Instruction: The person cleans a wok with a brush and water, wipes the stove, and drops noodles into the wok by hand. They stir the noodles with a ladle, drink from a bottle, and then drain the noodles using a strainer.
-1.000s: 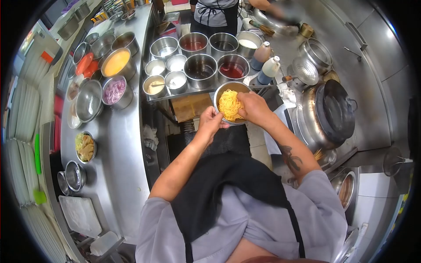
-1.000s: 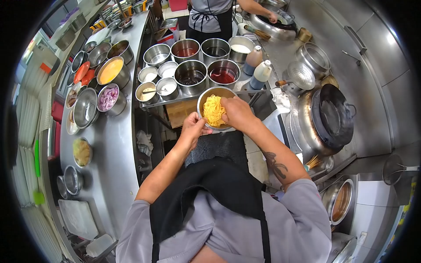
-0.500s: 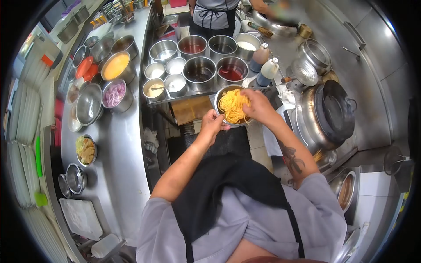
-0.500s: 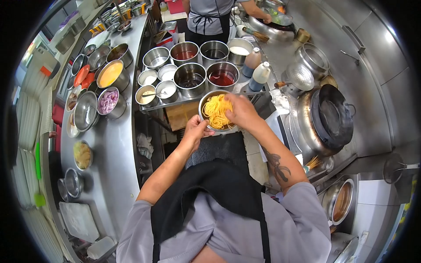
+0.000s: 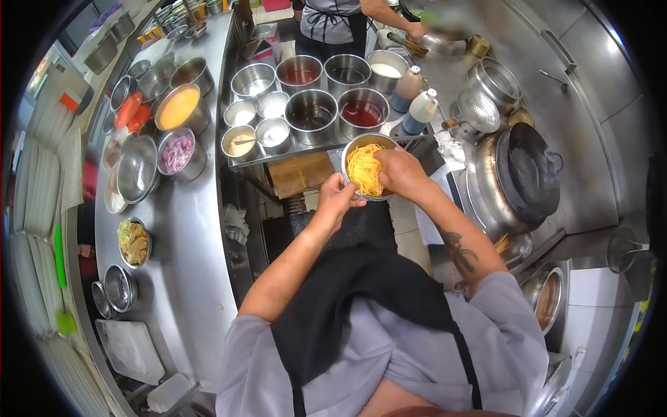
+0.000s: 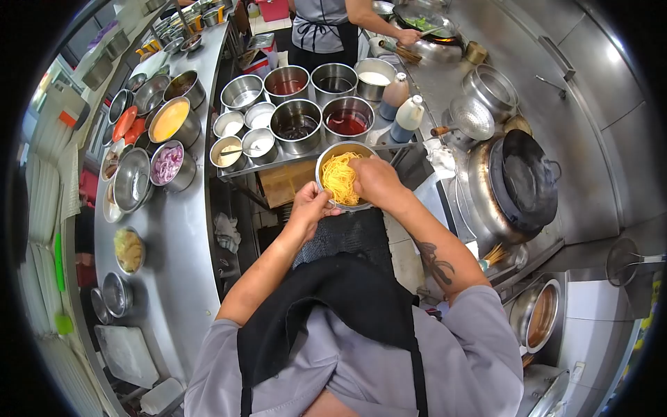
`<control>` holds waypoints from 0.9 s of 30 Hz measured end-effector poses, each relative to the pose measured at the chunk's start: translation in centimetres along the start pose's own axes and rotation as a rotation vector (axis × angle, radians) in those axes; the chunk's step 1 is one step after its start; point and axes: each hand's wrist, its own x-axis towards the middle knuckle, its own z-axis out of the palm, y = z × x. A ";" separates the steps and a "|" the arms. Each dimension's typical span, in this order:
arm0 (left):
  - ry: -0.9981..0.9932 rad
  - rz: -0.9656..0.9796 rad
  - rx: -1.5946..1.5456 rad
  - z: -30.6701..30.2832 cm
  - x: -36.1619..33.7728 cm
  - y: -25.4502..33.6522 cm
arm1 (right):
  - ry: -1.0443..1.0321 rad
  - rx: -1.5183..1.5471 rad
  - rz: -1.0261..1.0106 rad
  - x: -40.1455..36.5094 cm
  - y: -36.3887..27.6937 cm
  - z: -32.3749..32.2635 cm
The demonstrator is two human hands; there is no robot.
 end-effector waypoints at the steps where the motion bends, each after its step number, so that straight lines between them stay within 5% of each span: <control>1: 0.001 0.000 -0.001 -0.1 0.1 0.0 | -0.001 0.000 -0.001 0.1 -0.2 -0.7; 4: 0.029 -0.032 0.011 -0.4 0.4 0.0 | 0.171 0.155 0.074 0.4 -1.4 -4.3; 9: 0.027 -0.042 0.008 0.2 0.4 0.2 | 0.142 0.114 0.011 -0.1 0.5 -2.1; 13: 0.034 -0.055 0.044 -0.5 0.7 -0.5 | 0.217 0.347 0.215 0.4 -0.7 -3.1; 17: 0.048 -0.047 0.038 -0.2 0.6 -0.5 | 0.189 0.109 -0.020 -0.2 0.8 -1.8; 20: 0.065 -0.038 0.027 -0.5 0.9 -0.4 | 0.173 0.434 0.231 -0.2 -0.3 -2.7; 23: 0.051 -0.037 0.034 -0.1 0.7 -0.2 | 0.275 0.088 -0.139 -0.2 -0.5 -2.8; 24: 0.043 -0.040 0.038 0.1 0.7 -0.2 | 0.054 -0.075 0.000 -0.7 -0.7 -2.3; 27: 0.010 -0.042 0.060 0.3 0.9 -0.5 | -0.062 -0.168 -0.007 -0.8 0.2 -1.3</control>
